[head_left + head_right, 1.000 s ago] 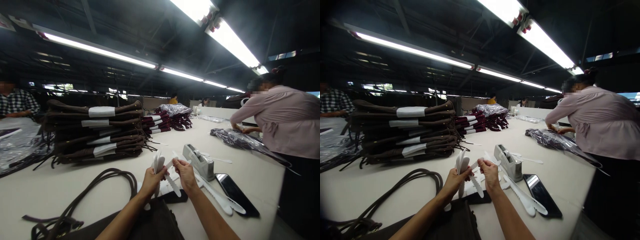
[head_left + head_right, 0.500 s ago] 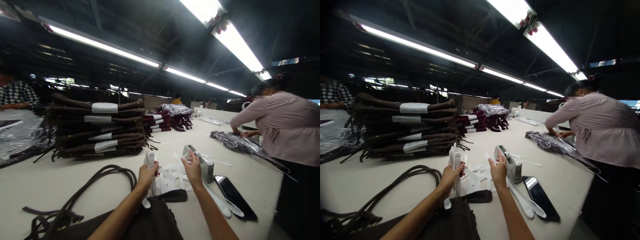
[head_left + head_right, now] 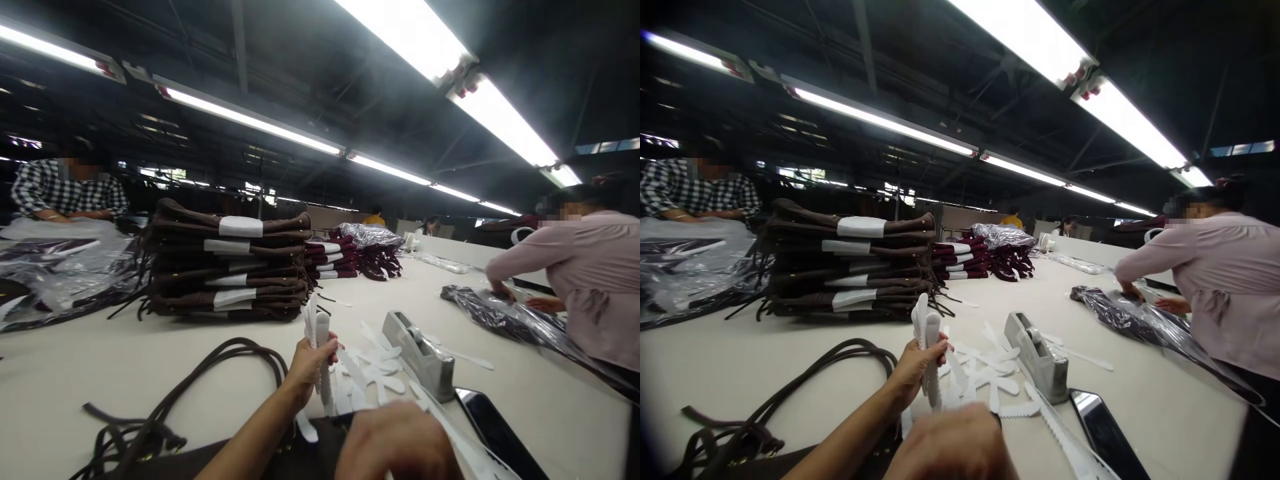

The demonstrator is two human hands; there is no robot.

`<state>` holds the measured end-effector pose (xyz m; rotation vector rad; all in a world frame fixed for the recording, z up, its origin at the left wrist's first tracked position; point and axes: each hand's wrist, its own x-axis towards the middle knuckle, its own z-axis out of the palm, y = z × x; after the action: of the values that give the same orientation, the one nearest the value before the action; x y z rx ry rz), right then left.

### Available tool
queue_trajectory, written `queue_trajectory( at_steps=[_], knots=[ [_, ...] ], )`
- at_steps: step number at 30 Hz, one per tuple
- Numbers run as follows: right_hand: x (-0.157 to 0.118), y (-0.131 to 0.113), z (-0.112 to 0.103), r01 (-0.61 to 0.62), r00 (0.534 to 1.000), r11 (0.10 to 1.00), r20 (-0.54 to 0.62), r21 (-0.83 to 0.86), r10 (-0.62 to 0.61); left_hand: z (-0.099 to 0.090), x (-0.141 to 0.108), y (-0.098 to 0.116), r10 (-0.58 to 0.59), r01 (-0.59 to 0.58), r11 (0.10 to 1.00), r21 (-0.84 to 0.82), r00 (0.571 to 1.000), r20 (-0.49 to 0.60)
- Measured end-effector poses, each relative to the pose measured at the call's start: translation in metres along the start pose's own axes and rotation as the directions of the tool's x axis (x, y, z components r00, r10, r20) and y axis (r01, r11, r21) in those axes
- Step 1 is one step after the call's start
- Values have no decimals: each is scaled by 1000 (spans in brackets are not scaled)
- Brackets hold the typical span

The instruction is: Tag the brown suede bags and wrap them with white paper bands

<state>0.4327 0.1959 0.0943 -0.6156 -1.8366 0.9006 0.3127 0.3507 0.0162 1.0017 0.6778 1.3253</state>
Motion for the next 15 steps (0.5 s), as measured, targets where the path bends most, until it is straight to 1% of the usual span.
queue_trajectory(
  at_steps=[1,2,3,4,5,6,7,8,10,12,14,15],
  knots=[
    [13,13,-4,-15,998,1000,-61,0,15,1,-1,1,-13,13,1000,-15,1000,22],
    [26,30,-10,-51,977,999,-208,13,53,1,-1,1,-22,23,1000,-22,999,39],
    [37,48,-18,-85,941,996,-327,27,89,1,-1,1,-25,26,999,-20,998,50],
    [46,68,-26,-112,883,993,-455,31,114,1,-1,0,-28,29,1000,-11,998,58],
    [53,88,-35,-133,812,990,-568,39,131,1,0,-1,-32,32,999,2,998,62],
    [56,106,-43,-173,778,984,-608,37,160,0,1,-2,-36,35,999,17,997,64],
    [58,123,-50,-215,761,975,-617,50,199,0,1,-4,-42,40,999,32,997,64],
    [57,136,-56,-246,759,966,-605,76,241,0,2,-5,-50,47,998,49,997,65],
    [52,151,-60,-294,790,948,-526,125,315,1,2,-7,-57,51,994,98,996,66],
    [46,154,-58,-302,839,940,-425,156,340,4,-1,-7,-54,40,987,157,995,84],
    [42,148,-52,-283,891,945,-320,162,322,6,-4,-5,-40,15,980,198,992,120],
    [41,145,-50,-267,910,949,-281,164,305,7,-5,-4,-35,5,978,211,990,137]
  ],
)
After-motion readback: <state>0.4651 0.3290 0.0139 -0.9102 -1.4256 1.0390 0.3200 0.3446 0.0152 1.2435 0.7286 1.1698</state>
